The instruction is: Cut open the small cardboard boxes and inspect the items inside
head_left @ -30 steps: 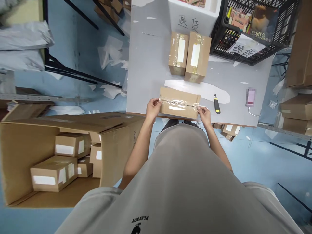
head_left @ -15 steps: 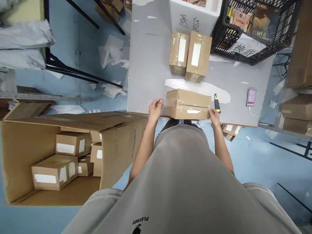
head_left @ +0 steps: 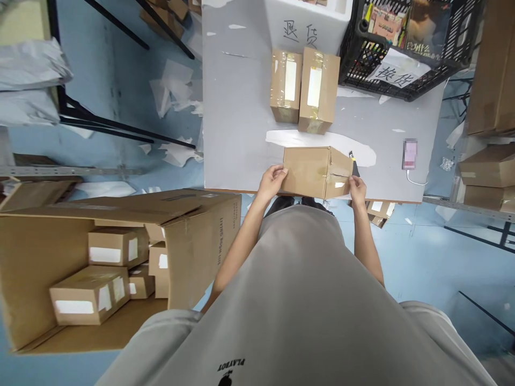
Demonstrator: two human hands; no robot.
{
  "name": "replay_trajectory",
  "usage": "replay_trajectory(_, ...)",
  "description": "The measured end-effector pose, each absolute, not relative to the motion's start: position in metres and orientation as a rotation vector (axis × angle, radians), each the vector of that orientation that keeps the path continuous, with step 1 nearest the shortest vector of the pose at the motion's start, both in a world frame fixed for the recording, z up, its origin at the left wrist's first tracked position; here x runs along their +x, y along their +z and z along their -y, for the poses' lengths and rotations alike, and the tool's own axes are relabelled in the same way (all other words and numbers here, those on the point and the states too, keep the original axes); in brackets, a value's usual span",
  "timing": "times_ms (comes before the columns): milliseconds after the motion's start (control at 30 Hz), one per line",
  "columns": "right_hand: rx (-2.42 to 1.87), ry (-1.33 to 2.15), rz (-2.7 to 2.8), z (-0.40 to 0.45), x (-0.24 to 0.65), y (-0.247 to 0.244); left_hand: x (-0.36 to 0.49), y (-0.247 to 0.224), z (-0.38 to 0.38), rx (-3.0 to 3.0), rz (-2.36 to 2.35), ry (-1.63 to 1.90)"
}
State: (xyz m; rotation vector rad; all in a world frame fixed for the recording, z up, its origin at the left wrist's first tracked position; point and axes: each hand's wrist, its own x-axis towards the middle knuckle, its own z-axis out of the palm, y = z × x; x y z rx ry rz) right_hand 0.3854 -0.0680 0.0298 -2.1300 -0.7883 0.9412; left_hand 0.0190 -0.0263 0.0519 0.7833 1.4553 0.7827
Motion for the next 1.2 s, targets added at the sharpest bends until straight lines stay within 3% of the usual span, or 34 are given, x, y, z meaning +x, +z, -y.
replay_trajectory(433, -1.792, 1.486, 0.868, 0.05, 0.323, 0.044, -0.025, 0.057, 0.01, 0.742, -1.696, 0.839)
replay_trajectory(600, -1.616, 1.429, 1.008, 0.035, 0.307, 0.068, -0.034, 0.067, 0.005, 0.794, -1.594, 0.917)
replay_trajectory(800, -1.73, 1.36, 0.949, 0.037, 0.318, 0.076, -0.036, 0.048, 0.005, 0.623, -1.559, 0.971)
replay_trajectory(1200, -1.954, 1.522, 0.777, 0.069, 0.3, 0.052, -0.039, 0.028, 0.036, 0.534, -1.538, 0.616)
